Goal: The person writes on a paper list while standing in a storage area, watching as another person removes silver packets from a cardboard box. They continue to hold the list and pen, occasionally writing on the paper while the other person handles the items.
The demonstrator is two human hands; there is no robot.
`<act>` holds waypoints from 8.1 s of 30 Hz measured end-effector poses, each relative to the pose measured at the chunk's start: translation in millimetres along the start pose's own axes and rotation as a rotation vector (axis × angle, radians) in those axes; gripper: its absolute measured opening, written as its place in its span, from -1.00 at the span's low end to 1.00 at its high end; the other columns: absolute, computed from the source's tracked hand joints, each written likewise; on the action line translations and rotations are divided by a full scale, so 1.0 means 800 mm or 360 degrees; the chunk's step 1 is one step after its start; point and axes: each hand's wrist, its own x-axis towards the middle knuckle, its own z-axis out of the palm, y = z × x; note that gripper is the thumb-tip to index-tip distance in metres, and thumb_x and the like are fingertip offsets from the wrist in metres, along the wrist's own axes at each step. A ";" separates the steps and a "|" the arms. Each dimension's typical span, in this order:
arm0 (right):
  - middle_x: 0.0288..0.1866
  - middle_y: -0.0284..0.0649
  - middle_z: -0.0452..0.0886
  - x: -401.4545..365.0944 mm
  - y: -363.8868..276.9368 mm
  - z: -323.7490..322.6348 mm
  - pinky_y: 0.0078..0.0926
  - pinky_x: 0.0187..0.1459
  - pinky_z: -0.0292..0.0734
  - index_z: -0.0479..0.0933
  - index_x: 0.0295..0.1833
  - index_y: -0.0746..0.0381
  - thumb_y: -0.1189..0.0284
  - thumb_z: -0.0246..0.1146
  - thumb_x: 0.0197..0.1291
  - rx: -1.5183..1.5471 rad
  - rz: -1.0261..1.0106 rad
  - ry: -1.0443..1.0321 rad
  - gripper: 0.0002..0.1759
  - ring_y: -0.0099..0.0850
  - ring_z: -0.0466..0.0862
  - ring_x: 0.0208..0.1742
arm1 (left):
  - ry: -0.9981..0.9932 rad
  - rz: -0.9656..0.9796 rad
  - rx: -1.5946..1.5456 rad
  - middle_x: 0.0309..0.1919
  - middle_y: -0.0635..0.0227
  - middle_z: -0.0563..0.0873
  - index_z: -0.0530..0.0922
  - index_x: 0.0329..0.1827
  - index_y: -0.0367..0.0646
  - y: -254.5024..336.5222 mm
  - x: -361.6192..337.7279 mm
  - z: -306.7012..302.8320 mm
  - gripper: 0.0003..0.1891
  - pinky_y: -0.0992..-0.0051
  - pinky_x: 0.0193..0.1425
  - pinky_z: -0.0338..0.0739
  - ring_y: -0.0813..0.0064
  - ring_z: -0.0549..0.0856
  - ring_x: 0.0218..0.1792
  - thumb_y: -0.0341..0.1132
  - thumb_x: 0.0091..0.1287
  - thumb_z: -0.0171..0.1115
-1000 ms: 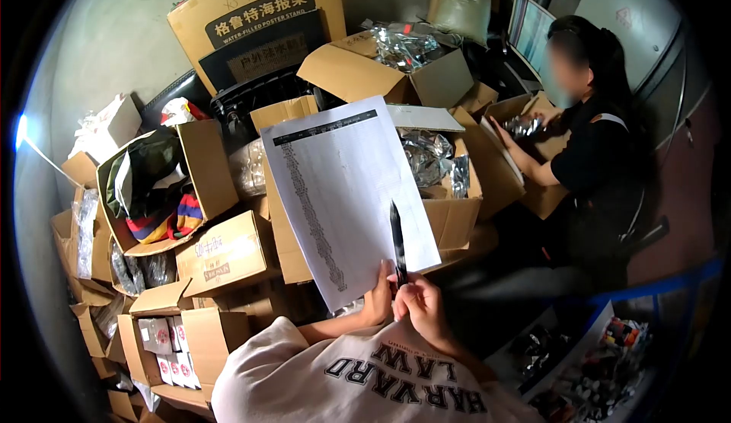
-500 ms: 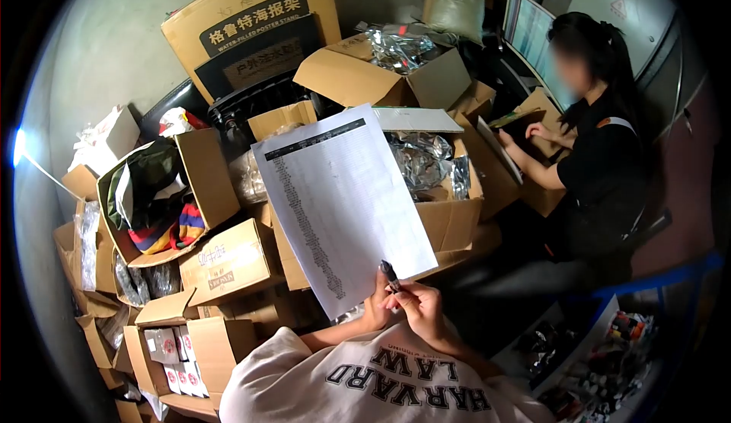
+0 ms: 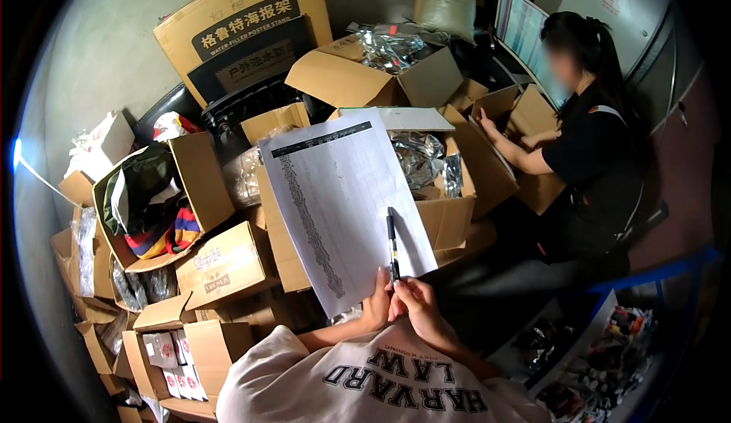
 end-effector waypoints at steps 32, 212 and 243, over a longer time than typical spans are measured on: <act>-0.55 -0.33 0.41 -0.006 0.013 0.000 -0.70 -0.44 0.33 0.31 -0.39 0.30 0.39 -0.06 0.23 -0.0266 -0.0191 -0.0239 -0.78 -0.62 0.41 -0.53 | 0.0151 0.0038 0.0229 -0.91 0.45 0.30 0.27 -0.80 -0.08 0.019 -0.017 0.004 -0.40 0.65 -0.77 0.14 0.61 0.26 -0.86 0.11 0.31 -0.37; -0.76 -0.37 0.32 0.404 -0.225 -0.044 -0.67 -0.81 0.01 0.39 -0.57 0.33 0.45 0.15 0.06 -0.0394 -0.0482 0.0477 -0.77 -0.65 0.24 -0.82 | 0.0473 0.0539 0.0257 -0.83 0.43 0.35 0.32 -0.61 -0.16 0.034 0.006 -0.040 -0.56 0.63 -0.69 0.16 0.64 0.30 -0.77 -0.05 0.33 -0.21; -0.62 -0.39 0.43 0.296 -0.001 -0.169 -0.72 -0.54 0.27 0.42 -0.35 0.25 0.47 0.14 0.06 -0.1071 -0.0923 0.0796 -0.92 -0.68 0.40 -0.59 | 0.0641 0.0331 0.0359 -0.80 0.47 0.30 0.29 -0.67 -0.11 -0.026 -0.032 -0.027 -0.54 0.61 -0.65 0.13 0.64 0.25 -0.74 -0.01 0.32 -0.23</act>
